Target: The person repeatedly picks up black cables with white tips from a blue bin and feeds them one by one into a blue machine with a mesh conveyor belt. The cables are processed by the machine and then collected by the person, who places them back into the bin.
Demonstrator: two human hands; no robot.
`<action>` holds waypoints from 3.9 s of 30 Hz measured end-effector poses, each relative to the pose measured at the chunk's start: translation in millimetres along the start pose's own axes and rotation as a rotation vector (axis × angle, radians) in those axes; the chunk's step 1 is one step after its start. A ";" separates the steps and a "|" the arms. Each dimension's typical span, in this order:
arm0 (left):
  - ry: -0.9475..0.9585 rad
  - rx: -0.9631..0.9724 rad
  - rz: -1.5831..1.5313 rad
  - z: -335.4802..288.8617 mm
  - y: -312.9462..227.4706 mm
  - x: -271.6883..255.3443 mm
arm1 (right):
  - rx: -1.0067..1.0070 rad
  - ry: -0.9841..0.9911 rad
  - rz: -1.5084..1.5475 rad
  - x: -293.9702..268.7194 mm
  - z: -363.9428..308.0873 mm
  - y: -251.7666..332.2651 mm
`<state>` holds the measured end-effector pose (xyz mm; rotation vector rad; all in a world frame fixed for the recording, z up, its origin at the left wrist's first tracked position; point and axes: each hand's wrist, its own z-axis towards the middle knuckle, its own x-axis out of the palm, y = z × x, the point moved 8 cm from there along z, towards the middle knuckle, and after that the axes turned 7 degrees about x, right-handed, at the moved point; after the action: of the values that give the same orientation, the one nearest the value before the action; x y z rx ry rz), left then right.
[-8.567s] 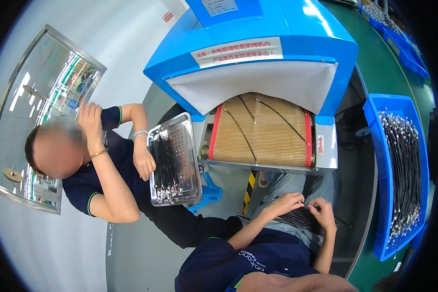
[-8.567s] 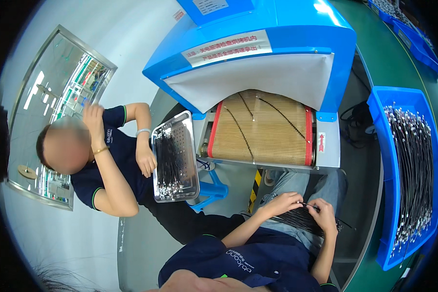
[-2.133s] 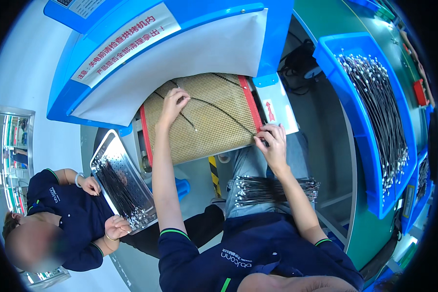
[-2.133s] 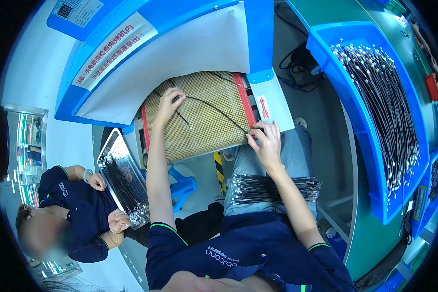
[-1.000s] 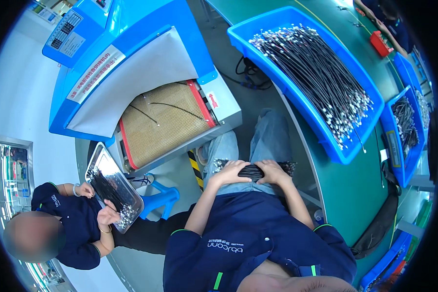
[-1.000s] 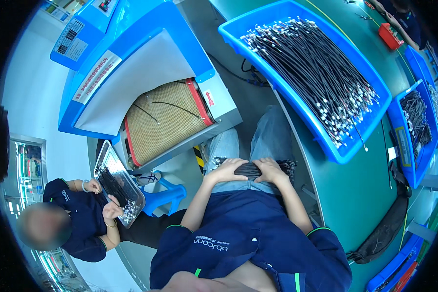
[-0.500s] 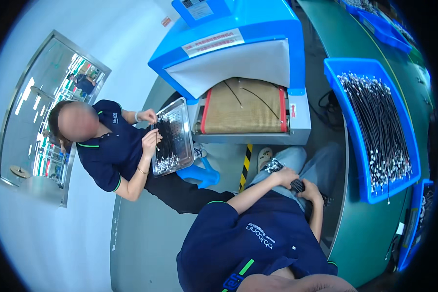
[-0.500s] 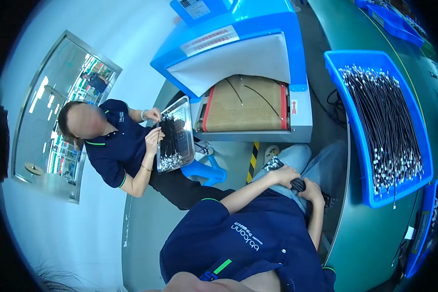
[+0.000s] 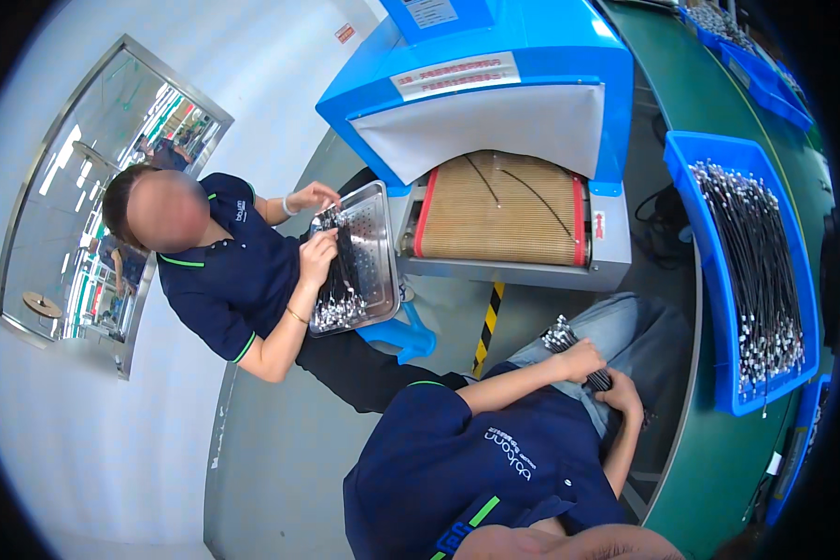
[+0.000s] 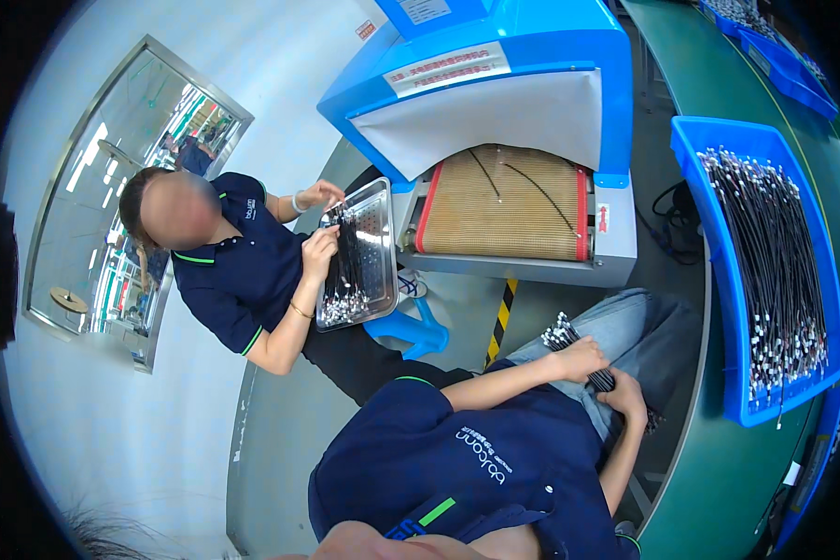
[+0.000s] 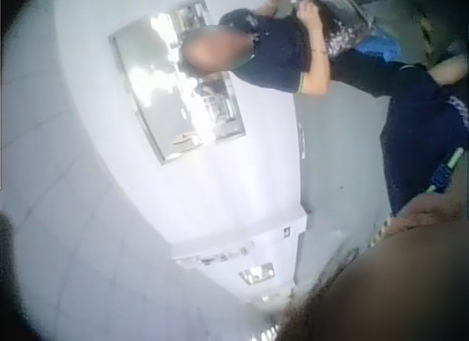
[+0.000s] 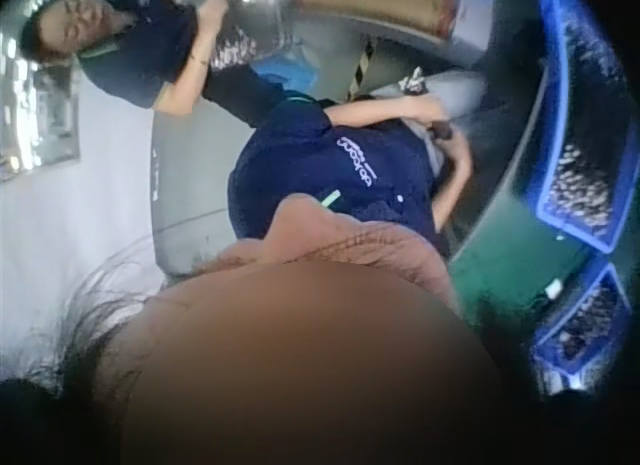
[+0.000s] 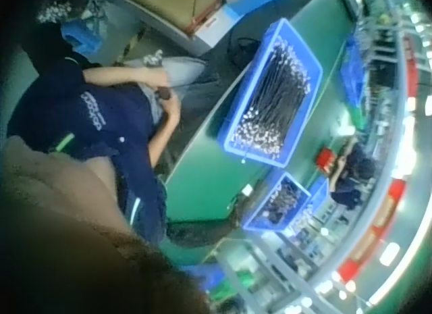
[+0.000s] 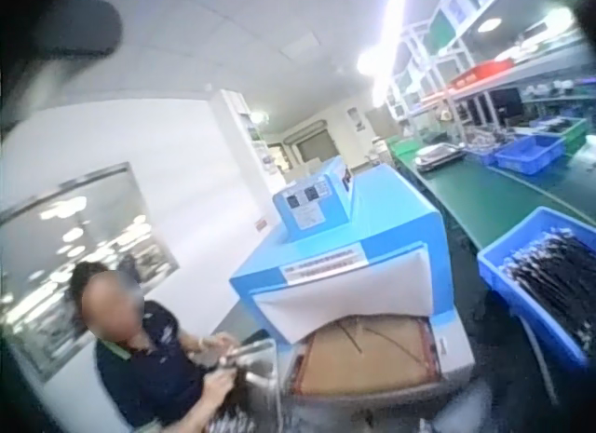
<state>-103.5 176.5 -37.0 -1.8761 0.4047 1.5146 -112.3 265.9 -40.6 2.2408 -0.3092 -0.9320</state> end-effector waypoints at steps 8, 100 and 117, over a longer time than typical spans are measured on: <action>-0.039 0.019 -0.126 -22.1 -5.5 8.3 | 0.044 0.051 -0.055 23.4 -1.2 -7.9; -0.068 -0.361 -0.754 -69.5 113.8 -21.8 | 0.066 0.009 0.534 -23.7 42.1 -18.7; -0.240 -0.319 -0.855 -67.5 104.3 -48.4 | -0.128 -0.094 0.346 -42.2 51.3 31.6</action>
<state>-132.1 47.7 -17.6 -1.7097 -0.7102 1.1995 -177.0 235.8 -23.0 1.9498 -0.6391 -0.8443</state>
